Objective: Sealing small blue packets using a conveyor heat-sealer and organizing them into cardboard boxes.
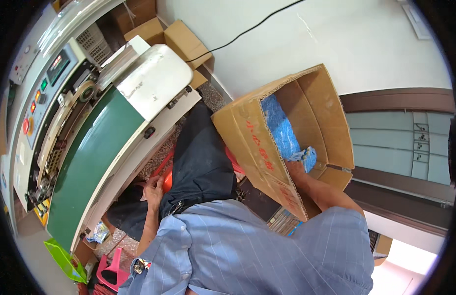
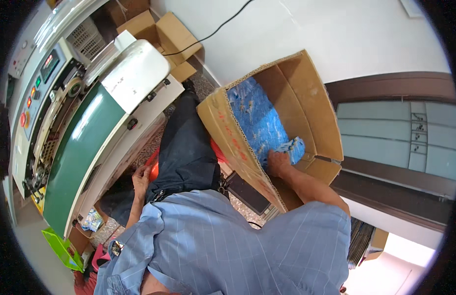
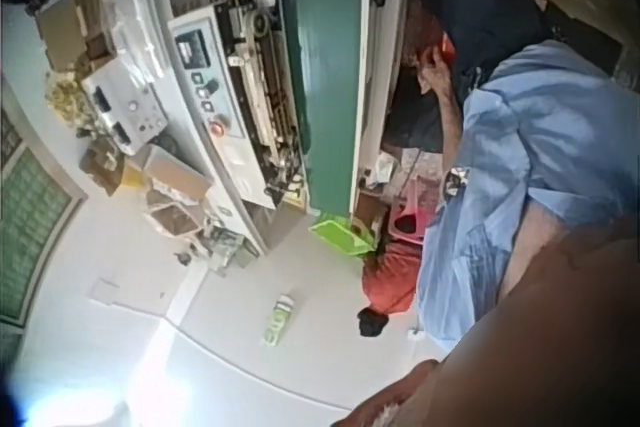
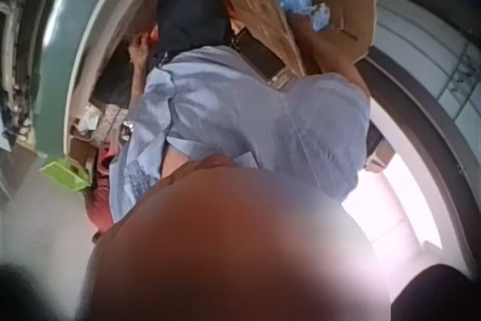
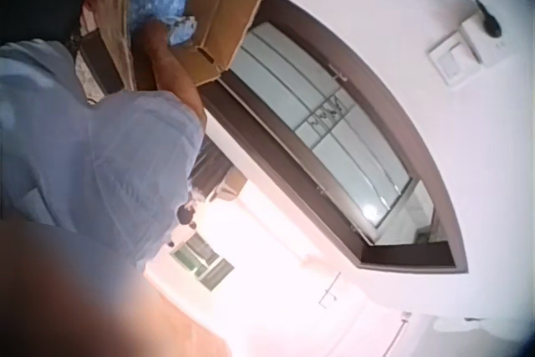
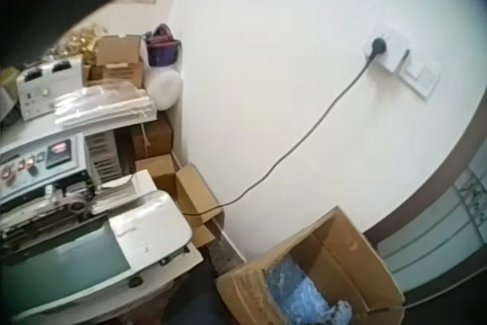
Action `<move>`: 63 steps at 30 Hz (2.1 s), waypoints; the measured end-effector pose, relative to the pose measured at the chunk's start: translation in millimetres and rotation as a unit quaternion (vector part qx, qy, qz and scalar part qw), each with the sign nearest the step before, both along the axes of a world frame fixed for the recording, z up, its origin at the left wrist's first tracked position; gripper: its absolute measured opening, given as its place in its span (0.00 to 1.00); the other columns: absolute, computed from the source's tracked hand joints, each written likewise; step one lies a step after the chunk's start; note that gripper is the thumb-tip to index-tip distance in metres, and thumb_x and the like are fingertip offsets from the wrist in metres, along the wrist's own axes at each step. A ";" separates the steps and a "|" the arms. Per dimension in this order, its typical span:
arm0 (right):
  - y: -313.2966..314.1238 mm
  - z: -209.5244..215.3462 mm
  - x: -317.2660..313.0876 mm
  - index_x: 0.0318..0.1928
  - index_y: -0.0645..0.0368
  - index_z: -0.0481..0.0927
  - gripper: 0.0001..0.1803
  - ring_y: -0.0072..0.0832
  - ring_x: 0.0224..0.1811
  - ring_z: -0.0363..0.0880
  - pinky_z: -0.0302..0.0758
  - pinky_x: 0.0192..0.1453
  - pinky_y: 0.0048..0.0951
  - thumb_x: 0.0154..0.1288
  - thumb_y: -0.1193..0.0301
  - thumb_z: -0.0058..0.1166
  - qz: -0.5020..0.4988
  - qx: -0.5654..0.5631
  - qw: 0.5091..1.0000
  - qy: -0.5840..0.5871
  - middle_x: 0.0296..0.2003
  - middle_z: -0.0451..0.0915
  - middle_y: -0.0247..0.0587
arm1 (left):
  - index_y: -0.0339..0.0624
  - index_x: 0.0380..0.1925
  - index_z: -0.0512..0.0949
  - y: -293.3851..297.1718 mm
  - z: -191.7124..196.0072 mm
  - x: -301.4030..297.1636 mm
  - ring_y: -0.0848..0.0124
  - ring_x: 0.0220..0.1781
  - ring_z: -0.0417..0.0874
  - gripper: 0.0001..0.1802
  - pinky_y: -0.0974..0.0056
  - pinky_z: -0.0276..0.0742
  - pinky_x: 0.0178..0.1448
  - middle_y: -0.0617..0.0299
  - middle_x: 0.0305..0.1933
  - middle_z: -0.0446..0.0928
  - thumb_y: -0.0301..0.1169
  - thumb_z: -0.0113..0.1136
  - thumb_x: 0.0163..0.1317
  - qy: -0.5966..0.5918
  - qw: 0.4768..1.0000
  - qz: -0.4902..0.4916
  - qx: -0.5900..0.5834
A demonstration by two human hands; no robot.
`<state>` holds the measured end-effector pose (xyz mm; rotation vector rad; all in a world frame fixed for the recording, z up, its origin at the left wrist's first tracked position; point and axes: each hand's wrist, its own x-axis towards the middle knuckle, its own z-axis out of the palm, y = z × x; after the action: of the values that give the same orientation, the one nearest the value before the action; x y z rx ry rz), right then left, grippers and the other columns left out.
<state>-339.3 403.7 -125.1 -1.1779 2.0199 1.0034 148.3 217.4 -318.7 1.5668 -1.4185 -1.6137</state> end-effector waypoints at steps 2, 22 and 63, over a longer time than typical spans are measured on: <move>-14.5 16.7 -11.0 0.53 0.61 0.73 0.33 0.44 0.49 0.85 0.81 0.52 0.42 0.49 0.57 0.68 0.011 0.006 1.000 0.003 0.44 0.85 0.52 | 0.30 0.42 0.81 0.2 -9.0 3.1 0.71 0.40 0.82 0.13 0.68 0.76 0.48 0.57 0.36 0.83 0.32 0.63 0.68 -0.005 1.000 0.014 -0.002; -314.7 292.6 256.9 0.44 0.61 0.74 0.28 0.55 0.39 0.80 0.77 0.43 0.46 0.39 0.68 0.71 0.436 -0.213 0.831 -0.273 0.34 0.81 0.56 | 0.34 0.64 0.66 -98.1 350.2 -83.7 0.65 0.63 0.76 0.45 0.60 0.72 0.67 0.52 0.63 0.73 0.28 0.79 0.45 0.232 0.938 -0.161 -0.200; -335.3 98.2 285.2 0.56 0.63 0.77 0.22 0.21 0.47 0.80 0.78 0.51 0.26 0.65 0.67 0.66 -0.294 -0.330 0.484 -0.755 0.47 0.82 0.36 | 0.35 0.58 0.71 -128.1 289.9 -57.2 0.69 0.54 0.81 0.31 0.62 0.77 0.61 0.58 0.53 0.79 0.21 0.73 0.54 0.410 0.899 0.152 0.028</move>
<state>-54.1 68.4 -26.9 -0.8371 0.8970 -1.0972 91.1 89.2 -28.8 0.8661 -0.6395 -1.7953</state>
